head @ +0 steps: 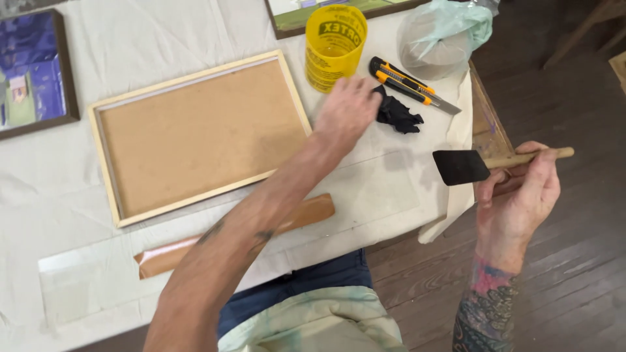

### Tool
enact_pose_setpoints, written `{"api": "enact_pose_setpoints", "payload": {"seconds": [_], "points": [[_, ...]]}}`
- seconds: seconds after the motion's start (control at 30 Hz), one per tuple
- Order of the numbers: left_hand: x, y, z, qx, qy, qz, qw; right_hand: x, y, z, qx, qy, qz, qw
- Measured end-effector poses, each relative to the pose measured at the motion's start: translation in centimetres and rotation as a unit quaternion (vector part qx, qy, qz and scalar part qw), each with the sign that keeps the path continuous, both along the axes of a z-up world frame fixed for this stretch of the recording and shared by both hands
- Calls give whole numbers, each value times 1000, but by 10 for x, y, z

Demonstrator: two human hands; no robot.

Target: Applying finishing tape and using a foam brush on the back of a wooden picture frame

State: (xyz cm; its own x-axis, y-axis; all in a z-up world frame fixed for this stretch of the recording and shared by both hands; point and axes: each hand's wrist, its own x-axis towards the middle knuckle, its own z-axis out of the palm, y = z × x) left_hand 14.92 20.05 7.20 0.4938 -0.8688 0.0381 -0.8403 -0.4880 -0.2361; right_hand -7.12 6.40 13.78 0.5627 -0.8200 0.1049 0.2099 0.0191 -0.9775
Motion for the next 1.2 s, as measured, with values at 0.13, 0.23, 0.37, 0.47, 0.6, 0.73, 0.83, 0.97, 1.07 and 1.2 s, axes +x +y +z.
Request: {"api": "enact_pose_setpoints", "payload": {"seconds": [0.13,0.23,0.37,0.47,0.6,0.73,0.83,0.97,1.07,1.2], "points": [[23,-35,-91,-146,-126,-12,981,-8,9,-8,26,9,-14,1000],[-12,33,-46,-286,-140,-35,947,-9,28,-14,90,10,9,996],[-87,205,28,-407,77,61,908,-2,75,-19,117,48,81,989],[-144,326,29,-456,104,199,861,11,121,-48,70,44,235,969],[-198,407,12,-425,46,348,835,30,237,-53,-65,25,415,907],[-205,420,-20,-390,32,327,860,39,306,-63,-142,-6,487,862],[-199,421,-42,-380,32,322,867,44,326,-61,-264,13,527,808],[-196,426,-52,-371,52,326,868,47,332,-72,-310,34,533,787],[-196,429,-53,-391,58,320,861,47,338,-69,-324,51,536,778],[-196,429,-51,-400,53,319,858,47,334,-61,-370,88,531,757]]}}
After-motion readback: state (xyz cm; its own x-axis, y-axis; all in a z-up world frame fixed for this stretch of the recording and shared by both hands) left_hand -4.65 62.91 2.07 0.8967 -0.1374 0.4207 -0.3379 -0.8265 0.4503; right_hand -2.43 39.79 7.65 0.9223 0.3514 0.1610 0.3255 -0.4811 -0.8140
